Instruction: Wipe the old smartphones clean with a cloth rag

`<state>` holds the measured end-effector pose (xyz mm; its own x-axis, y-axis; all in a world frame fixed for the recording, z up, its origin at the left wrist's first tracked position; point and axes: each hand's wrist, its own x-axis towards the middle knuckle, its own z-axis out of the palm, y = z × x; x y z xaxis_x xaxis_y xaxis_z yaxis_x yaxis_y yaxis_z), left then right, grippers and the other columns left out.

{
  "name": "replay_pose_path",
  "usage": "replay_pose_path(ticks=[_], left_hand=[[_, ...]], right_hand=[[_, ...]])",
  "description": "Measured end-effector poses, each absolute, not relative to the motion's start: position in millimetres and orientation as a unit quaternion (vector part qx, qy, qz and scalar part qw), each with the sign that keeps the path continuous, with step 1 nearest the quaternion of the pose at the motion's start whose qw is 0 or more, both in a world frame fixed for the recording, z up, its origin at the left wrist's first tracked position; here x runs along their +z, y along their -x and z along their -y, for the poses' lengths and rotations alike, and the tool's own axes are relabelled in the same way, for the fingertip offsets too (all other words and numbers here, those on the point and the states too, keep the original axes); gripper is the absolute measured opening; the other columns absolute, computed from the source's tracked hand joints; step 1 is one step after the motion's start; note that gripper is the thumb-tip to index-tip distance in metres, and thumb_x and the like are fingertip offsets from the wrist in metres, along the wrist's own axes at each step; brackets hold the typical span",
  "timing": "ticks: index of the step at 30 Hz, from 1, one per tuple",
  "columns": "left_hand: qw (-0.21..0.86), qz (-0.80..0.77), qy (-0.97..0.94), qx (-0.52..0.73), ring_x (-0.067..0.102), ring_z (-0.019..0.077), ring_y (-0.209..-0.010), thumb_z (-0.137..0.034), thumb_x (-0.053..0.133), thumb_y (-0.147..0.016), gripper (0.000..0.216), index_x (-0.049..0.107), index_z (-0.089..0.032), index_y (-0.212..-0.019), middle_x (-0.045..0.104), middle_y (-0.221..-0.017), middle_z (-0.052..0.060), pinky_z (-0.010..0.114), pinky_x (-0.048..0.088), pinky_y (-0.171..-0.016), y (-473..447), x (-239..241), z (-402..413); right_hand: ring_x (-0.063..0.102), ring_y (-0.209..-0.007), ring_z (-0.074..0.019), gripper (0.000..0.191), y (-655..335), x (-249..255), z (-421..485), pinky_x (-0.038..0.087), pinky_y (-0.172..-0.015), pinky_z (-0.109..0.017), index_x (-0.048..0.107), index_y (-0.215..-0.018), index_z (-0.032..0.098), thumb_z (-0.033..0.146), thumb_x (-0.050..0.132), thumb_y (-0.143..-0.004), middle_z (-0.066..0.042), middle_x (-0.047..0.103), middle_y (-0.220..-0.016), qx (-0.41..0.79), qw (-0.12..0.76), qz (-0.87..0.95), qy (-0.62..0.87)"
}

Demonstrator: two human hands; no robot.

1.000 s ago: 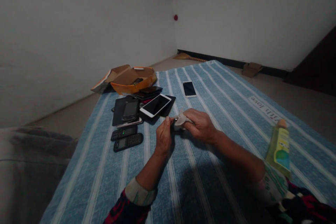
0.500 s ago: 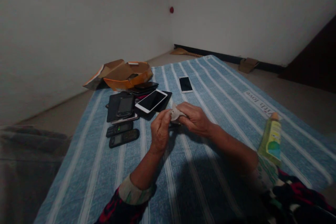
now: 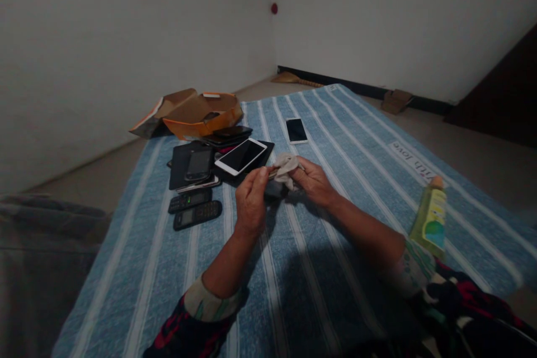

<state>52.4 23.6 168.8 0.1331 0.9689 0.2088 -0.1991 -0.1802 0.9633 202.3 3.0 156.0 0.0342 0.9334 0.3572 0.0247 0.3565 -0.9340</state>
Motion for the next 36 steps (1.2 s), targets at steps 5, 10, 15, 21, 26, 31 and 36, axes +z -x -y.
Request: replay_pose_path(ticks=[5, 10, 15, 21, 26, 31, 36], left_hand=[[0.513, -0.385, -0.529, 0.556, 0.069, 0.0219, -0.076, -0.046, 0.057, -0.089, 0.037, 0.078, -0.017, -0.081, 0.077, -0.08, 0.007, 0.032, 0.053, -0.074, -51, 173, -23], [0.485, -0.408, -0.518, 0.574, 0.071, 0.0245, -0.079, -0.037, 0.058, -0.089, 0.031, 0.077, -0.016, -0.077, 0.078, -0.08, 0.008, 0.033, 0.053, -0.078, -50, 179, -23], [0.454, -0.412, -0.535, 0.582, 0.072, 0.0247, -0.082, -0.031, 0.056, -0.091, 0.028, 0.076, -0.017, -0.078, 0.079, -0.082, 0.007, 0.033, 0.053, -0.08, -55, 180, -30], [0.47, -0.383, -0.53, 0.593, 0.072, 0.0246, -0.094, -0.039, 0.053, -0.093, 0.035, 0.077, -0.016, -0.083, 0.079, -0.088, 0.007, 0.033, 0.052, -0.091, -66, 170, -44], [0.485, -0.355, -0.539, 0.59, 0.072, 0.0234, -0.096, -0.04, 0.047, -0.095, 0.04, 0.078, -0.015, -0.089, 0.079, -0.095, 0.007, 0.033, 0.051, -0.095, -68, 165, -46], [0.49, -0.378, -0.499, 0.607, 0.073, 0.0236, -0.092, -0.037, 0.051, -0.092, 0.034, 0.076, -0.017, -0.082, 0.079, -0.087, 0.006, 0.033, 0.054, -0.087, -61, 164, -51], [0.48, -0.392, -0.472, 0.628, 0.071, 0.0244, -0.097, -0.035, 0.063, -0.081, 0.016, 0.071, -0.022, -0.079, 0.076, -0.086, 0.005, 0.031, 0.056, -0.078, -49, 155, -60]], right_hand=[[0.059, -0.076, -0.0143, 0.041, -202, 136, -6, 0.047, -0.067, -0.026, 0.068, -0.108, 0.022, 0.057, 0.056, -0.091, -0.001, 0.065, -0.088, 0.428, 0.555, 0.566, 0.435], [0.058, -0.075, -0.0136, 0.037, -200, 138, -5, 0.046, -0.066, -0.025, 0.068, -0.103, 0.021, 0.054, 0.055, -0.092, -0.001, 0.064, -0.087, 0.402, 0.547, 0.582, 0.447], [0.057, -0.074, -0.0144, 0.04, -199, 148, -13, 0.045, -0.067, -0.026, 0.066, -0.097, 0.02, 0.057, 0.052, -0.091, 0.001, 0.061, -0.08, 0.346, 0.557, 0.598, 0.461], [0.055, -0.074, -0.014, 0.04, -205, 149, -22, 0.044, -0.067, -0.025, 0.065, -0.095, 0.02, 0.057, 0.05, -0.092, 0.002, 0.06, -0.079, 0.304, 0.578, 0.599, 0.463], [0.056, -0.076, -0.0145, 0.038, -210, 141, -23, 0.043, -0.07, -0.025, 0.065, -0.097, 0.02, 0.054, 0.051, -0.092, 0.001, 0.061, -0.081, 0.309, 0.567, 0.608, 0.463], [0.054, -0.072, -0.0134, 0.036, -212, 124, -26, 0.043, -0.068, -0.025, 0.064, -0.091, 0.019, 0.052, 0.05, -0.092, 0.001, 0.06, -0.077, 0.341, 0.528, 0.615, 0.476], [0.054, -0.069, -0.0126, 0.033, -216, 115, -29, 0.041, -0.067, -0.024, 0.064, -0.09, 0.018, 0.048, 0.05, -0.091, 0.002, 0.058, -0.074, 0.36, 0.494, 0.627, 0.482]])
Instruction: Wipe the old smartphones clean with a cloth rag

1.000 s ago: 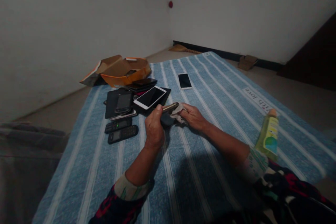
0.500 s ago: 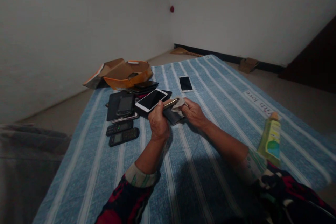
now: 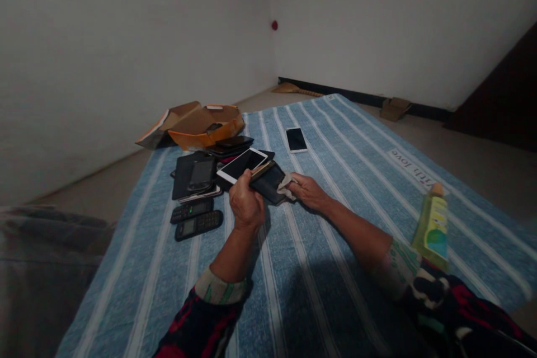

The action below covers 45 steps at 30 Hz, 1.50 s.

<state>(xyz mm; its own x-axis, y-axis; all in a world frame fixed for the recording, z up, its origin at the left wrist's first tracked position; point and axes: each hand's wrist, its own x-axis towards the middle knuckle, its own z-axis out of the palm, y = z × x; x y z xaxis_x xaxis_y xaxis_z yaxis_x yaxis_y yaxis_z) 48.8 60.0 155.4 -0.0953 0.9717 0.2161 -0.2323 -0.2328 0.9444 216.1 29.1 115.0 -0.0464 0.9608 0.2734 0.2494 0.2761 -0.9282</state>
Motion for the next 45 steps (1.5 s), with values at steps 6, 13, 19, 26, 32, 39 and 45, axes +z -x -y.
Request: replay_pose_path(ticks=[6, 13, 19, 26, 32, 39, 45], left_hand=[[0.515, -0.376, -0.368, 0.677, 0.07, 0.021, -0.087, -0.037, 0.061, -0.076, 0.019, 0.066, -0.02, -0.071, 0.072, -0.074, 0.001, 0.031, 0.054, -0.08, -58, 151, -70], [0.55, -0.376, -0.354, 0.656, 0.068, 0.0183, -0.078, -0.035, 0.062, -0.069, 0.015, 0.062, -0.02, -0.067, 0.068, -0.067, -0.001, 0.03, 0.053, -0.076, -60, 139, -79], [0.524, -0.41, -0.396, 0.632, 0.064, 0.016, -0.069, -0.043, 0.069, -0.072, 0.027, 0.06, -0.019, -0.064, 0.063, -0.063, -0.003, 0.027, 0.051, -0.065, -58, 125, -78], [0.391, -0.466, -0.51, 0.608, 0.053, 0.0145, -0.058, -0.047, 0.059, -0.088, 0.044, 0.052, -0.021, -0.053, 0.052, -0.053, -0.004, 0.026, 0.044, -0.061, -50, 131, -70], [0.354, -0.458, -0.581, 0.572, 0.063, 0.0199, -0.073, -0.05, 0.046, -0.093, 0.048, 0.072, -0.018, -0.069, 0.069, -0.07, 0.004, 0.03, 0.046, -0.074, -50, 134, -65], [0.397, -0.461, -0.55, 0.573, 0.065, 0.0206, -0.076, -0.043, 0.056, -0.086, 0.034, 0.074, -0.017, -0.072, 0.072, -0.074, 0.003, 0.031, 0.047, -0.078, -50, 120, -72], [0.437, -0.44, -0.54, 0.57, 0.065, 0.0197, -0.073, -0.044, 0.055, -0.086, 0.033, 0.071, -0.018, -0.071, 0.072, -0.074, 0.003, 0.031, 0.049, -0.073, -49, 107, -76]], right_hand=[[0.055, -0.069, -0.0127, 0.029, -216, 113, -30, 0.041, -0.065, -0.024, 0.065, -0.09, 0.017, 0.042, 0.051, -0.091, 0.002, 0.059, -0.073, 0.343, 0.492, 0.638, 0.483], [0.055, -0.07, -0.0135, 0.019, -236, 131, -33, 0.04, -0.069, -0.025, 0.066, -0.084, 0.017, 0.027, 0.052, -0.091, 0.001, 0.06, -0.074, 0.201, 0.451, 0.711, 0.5], [0.059, -0.082, -0.0164, 0.015, -248, 134, -33, 0.041, -0.075, -0.026, 0.066, -0.092, 0.018, 0.021, 0.052, -0.095, -0.004, 0.066, -0.089, 0.089, 0.368, 0.776, 0.505], [0.059, -0.082, -0.0166, 0.014, -241, 132, -34, 0.04, -0.075, -0.027, 0.065, -0.096, 0.018, 0.022, 0.052, -0.097, -0.005, 0.065, -0.092, 0.07, 0.345, 0.779, 0.518], [0.056, -0.081, -0.0174, 0.011, -230, 130, -36, 0.038, -0.073, -0.028, 0.063, -0.093, 0.016, 0.022, 0.054, -0.097, -0.006, 0.063, -0.089, 0.059, 0.316, 0.796, 0.513], [0.054, -0.08, -0.0163, 0.011, -233, 129, -37, 0.038, -0.075, -0.027, 0.062, -0.09, 0.018, 0.02, 0.053, -0.096, -0.004, 0.06, -0.086, 0.095, 0.326, 0.792, 0.507], [0.054, -0.077, -0.0149, 0.017, -246, 131, -39, 0.038, -0.074, -0.026, 0.06, -0.084, 0.018, 0.025, 0.049, -0.095, -0.001, 0.056, -0.081, 0.199, 0.37, 0.759, 0.497]])
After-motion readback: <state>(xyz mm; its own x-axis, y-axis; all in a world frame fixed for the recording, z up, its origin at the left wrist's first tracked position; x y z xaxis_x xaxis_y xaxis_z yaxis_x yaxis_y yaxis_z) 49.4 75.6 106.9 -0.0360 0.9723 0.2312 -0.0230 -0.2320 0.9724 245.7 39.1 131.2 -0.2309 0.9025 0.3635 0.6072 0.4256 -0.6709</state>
